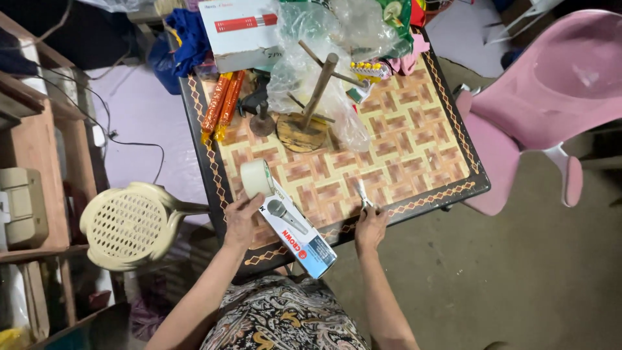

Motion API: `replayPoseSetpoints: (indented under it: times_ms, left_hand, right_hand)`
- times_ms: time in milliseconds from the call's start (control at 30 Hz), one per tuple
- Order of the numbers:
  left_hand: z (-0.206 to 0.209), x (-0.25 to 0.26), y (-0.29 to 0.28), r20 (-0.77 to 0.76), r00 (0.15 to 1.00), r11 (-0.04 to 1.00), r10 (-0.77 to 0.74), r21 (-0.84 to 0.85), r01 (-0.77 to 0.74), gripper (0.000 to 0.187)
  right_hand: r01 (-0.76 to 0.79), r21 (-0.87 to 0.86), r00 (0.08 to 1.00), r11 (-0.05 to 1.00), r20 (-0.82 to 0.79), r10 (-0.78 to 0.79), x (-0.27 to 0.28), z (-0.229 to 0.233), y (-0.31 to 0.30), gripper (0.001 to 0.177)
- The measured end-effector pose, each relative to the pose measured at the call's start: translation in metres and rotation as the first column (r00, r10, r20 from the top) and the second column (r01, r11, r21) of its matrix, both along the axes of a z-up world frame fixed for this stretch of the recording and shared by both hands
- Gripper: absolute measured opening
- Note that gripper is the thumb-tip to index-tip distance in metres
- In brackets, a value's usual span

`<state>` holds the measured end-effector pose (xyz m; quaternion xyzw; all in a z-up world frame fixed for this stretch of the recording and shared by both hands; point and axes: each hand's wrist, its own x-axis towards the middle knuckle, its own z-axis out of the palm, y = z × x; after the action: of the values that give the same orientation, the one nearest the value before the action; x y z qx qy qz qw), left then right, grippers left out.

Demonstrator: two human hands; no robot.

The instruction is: Taping a microphone box and wiping down appliance boxes with a cloth.

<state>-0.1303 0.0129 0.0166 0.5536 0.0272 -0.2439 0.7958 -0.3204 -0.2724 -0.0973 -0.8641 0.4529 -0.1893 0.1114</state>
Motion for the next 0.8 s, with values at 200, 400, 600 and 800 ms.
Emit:
replayPoseSetpoints:
  times_ms: [200, 400, 600, 800]
  left_hand:
    - [-0.01, 0.004, 0.004, 0.039, 0.999, 0.999, -0.002, -0.039, 0.003, 0.038]
    - [-0.01, 0.003, 0.004, -0.124, 0.99, 0.984, 0.066, -0.156, -0.085, 0.045]
    - [-0.013, -0.001, -0.01, -0.127, 0.985, 0.982, 0.117, -0.136, -0.134, 0.042]
    - [-0.031, -0.004, -0.023, -0.242, 0.943, 0.937, 0.228, -0.208, -0.28, 0.039]
  right_hand:
    - [-0.241, 0.032, 0.97, 0.97, 0.041, 0.239, -0.015, -0.007, -0.03, 0.023]
    - [-0.298, 0.107, 0.883, 0.949, -0.347, 0.317, -0.009, 0.026, -0.025, 0.018]
    - [-0.615, -0.028, 0.765, 0.788, -0.267, 0.587, -0.005, 0.007, -0.062, 0.024]
    - [-0.468, 0.6, 0.776, 0.648, -0.072, 0.627, 0.028, 0.024, -0.112, 0.02]
